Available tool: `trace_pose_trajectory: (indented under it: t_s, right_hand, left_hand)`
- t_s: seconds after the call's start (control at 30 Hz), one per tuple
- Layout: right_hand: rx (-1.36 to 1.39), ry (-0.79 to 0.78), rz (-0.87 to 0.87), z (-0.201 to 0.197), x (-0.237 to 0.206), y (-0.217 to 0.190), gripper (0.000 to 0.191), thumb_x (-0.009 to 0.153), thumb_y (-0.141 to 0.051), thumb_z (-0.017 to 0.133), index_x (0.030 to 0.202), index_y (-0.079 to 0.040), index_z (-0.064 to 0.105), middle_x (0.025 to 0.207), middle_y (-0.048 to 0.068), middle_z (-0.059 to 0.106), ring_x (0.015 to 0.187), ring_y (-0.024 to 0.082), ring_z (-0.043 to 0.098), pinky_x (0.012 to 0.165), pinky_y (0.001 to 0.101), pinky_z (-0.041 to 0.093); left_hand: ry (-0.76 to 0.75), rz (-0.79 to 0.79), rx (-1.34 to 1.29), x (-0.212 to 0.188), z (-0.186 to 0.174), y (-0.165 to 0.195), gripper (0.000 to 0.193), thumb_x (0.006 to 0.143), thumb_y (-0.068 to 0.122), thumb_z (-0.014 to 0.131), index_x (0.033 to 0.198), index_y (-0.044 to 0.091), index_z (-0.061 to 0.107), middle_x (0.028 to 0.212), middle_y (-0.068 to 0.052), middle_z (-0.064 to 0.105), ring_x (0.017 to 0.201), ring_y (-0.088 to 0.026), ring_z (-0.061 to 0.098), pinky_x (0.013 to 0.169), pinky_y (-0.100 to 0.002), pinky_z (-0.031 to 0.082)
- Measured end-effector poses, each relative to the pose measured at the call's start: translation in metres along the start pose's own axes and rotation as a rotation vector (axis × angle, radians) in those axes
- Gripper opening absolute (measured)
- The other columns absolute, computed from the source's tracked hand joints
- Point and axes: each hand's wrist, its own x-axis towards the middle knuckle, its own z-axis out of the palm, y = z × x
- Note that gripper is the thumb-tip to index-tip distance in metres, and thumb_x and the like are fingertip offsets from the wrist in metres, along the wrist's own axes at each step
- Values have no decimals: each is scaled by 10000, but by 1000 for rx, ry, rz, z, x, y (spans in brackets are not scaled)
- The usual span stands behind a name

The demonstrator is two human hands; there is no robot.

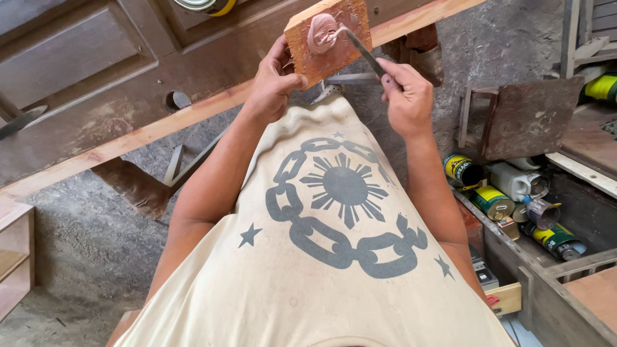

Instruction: The person holds a small wooden board on a workbench and mixes a pink paste filler on it using a small knife, at one point scooping more paste from a can. They continue blending and spreading the paste on the board throughout the clip.

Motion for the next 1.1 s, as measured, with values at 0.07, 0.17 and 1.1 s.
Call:
trace_pose_trajectory:
  t_s: [0.07,0.17,1.1]
  right_hand:
    - [-159,3,-248,9,-2,7,355,986,51,668,1322,-53,711,1059,144,680,866,218,657,771,331,543]
    - [-362,-9,-409,18,-4,15,394,991,61,679,1365,-60,704,1074,164,653,884,260,684,785,359,557]
    - [-255,-85,-228,0,21,-16,227,994,58,641,1209,41,715,1003,142,744,848,172,719,743,290,558]
  left_hand:
    - [-6,-6,-6,0,-1,0,853,767,-137,665,1564,51,427,1319,-79,610,1082,-162,614,780,-292,527]
    - [-12,-10,-25,-1,-5,2,852,775,-140,660,1570,52,423,1343,-84,605,1112,-172,615,805,-301,540]
    - [-177,242,428,38,-83,51,562,915,-148,591,1450,17,546,1389,-68,667,1269,-151,636,1146,-296,490]
